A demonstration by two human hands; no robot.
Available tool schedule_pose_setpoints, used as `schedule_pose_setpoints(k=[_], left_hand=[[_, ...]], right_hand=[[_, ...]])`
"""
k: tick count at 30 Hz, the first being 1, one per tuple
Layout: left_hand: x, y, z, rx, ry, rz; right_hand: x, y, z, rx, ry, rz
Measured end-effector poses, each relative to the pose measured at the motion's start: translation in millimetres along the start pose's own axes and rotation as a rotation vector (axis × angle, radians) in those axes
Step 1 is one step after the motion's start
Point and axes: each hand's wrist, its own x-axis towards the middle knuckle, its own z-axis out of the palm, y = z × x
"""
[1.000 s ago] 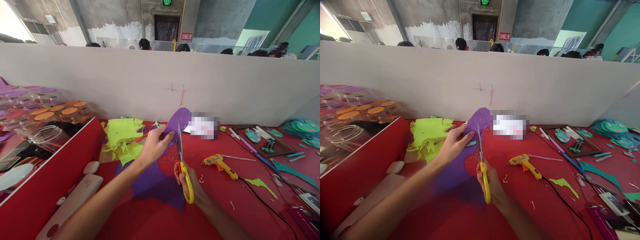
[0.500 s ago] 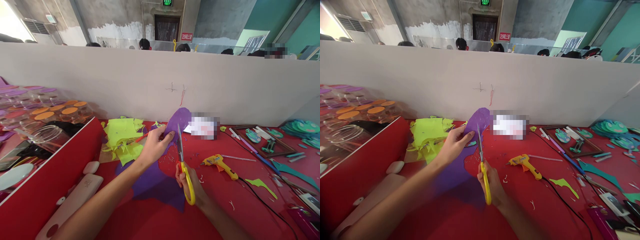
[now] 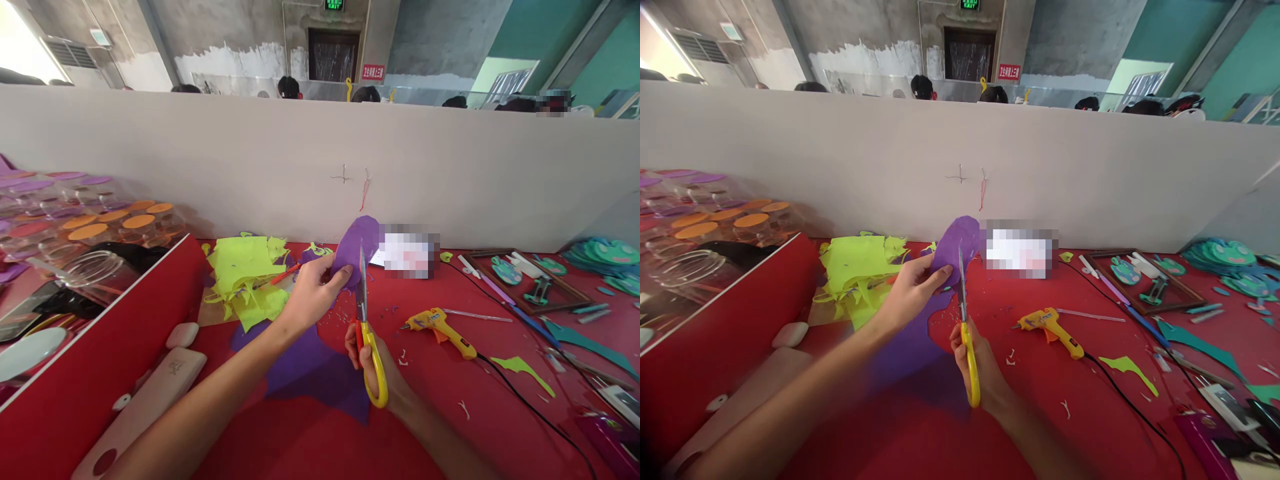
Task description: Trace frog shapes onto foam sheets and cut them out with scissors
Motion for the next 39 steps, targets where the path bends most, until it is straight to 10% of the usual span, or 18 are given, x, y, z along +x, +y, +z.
schedule_pose_setpoints(k=[39], left_hand=[[0.2,-3.0,3.6,-0.019,0.019,-0.079]], right_hand=[[-4.7,3.1,-5.6,0.244,-0.031,0.045]])
